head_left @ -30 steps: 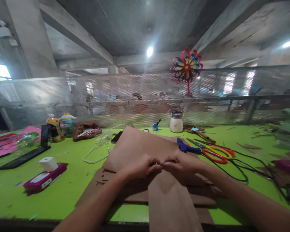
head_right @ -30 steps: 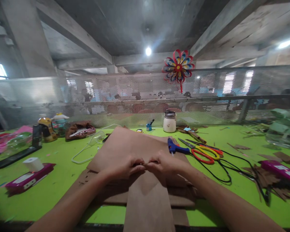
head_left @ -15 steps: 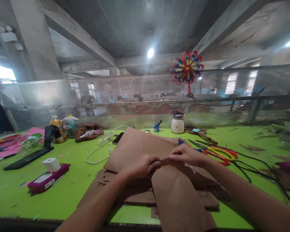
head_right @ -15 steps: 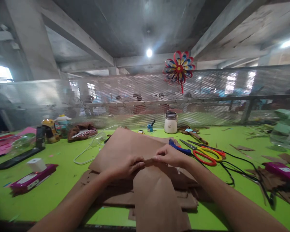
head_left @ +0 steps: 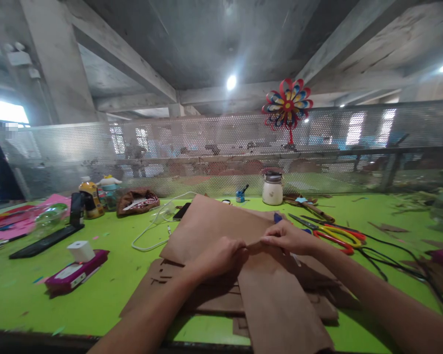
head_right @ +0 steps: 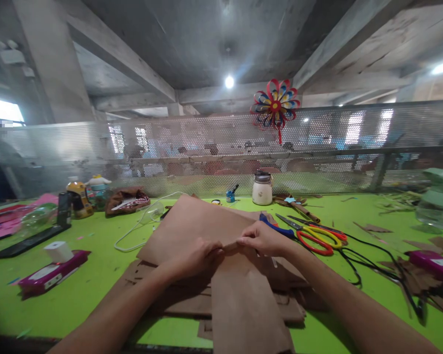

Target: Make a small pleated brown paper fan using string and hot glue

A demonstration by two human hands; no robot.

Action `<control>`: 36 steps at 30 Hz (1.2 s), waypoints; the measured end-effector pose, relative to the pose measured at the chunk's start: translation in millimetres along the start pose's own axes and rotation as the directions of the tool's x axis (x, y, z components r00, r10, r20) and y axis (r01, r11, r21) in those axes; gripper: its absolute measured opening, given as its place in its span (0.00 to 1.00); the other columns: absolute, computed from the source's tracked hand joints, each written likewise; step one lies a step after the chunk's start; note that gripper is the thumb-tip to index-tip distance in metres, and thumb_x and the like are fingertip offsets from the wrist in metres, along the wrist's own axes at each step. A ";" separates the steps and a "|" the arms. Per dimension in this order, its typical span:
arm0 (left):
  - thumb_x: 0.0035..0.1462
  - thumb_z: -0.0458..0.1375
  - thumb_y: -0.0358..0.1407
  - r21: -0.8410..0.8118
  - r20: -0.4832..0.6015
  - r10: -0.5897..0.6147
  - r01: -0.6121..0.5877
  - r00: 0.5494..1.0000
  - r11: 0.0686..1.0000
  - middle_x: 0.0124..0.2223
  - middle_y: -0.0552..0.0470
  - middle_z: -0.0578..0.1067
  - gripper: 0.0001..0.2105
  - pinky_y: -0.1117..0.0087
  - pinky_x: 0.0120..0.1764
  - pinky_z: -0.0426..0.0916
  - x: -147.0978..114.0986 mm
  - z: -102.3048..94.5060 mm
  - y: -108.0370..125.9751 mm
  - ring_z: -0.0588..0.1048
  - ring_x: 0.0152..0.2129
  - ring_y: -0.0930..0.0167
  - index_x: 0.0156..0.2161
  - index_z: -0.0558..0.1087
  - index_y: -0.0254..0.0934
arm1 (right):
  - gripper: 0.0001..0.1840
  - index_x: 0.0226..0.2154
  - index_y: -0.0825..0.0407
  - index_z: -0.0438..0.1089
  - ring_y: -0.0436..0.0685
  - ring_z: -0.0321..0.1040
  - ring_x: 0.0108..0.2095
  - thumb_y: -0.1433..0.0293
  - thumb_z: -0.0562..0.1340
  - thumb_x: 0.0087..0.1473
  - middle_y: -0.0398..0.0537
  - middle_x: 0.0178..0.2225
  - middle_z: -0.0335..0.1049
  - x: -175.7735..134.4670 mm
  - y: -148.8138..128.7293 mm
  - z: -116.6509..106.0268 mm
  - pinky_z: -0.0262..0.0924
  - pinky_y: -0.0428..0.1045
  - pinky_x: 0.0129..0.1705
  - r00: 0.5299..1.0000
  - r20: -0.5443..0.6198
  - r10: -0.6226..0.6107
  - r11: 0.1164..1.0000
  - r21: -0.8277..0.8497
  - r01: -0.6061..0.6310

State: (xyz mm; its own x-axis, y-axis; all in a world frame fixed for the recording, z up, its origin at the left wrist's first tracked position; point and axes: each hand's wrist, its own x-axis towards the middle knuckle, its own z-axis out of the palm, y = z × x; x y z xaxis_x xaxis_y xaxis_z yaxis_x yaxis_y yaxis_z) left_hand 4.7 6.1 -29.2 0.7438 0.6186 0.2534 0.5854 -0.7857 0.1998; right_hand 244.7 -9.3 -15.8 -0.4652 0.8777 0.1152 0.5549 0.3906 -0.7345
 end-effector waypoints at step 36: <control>0.62 0.41 0.44 -0.355 0.003 -0.029 0.028 1.000 0.934 0.30 0.51 0.70 0.19 0.72 0.32 0.59 12.9 -0.2 -8.9 0.65 0.26 0.73 0.34 0.70 0.34 | 0.18 0.25 0.57 0.69 0.45 0.52 0.17 0.56 0.63 0.46 0.38 0.16 0.57 0.8 13.8 -14.1 0.47 0.43 0.20 0.989 -0.149 -0.007 0.950 0.307 0.053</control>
State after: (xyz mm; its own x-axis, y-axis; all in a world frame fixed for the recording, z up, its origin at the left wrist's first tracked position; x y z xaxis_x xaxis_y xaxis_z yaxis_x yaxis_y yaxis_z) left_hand 9.0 21.0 -27.6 0.7270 0.6414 0.2449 0.4536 -0.7165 0.5301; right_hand 261.8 0.8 -16.4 -0.3611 0.9066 0.2184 0.2912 0.3321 -0.8972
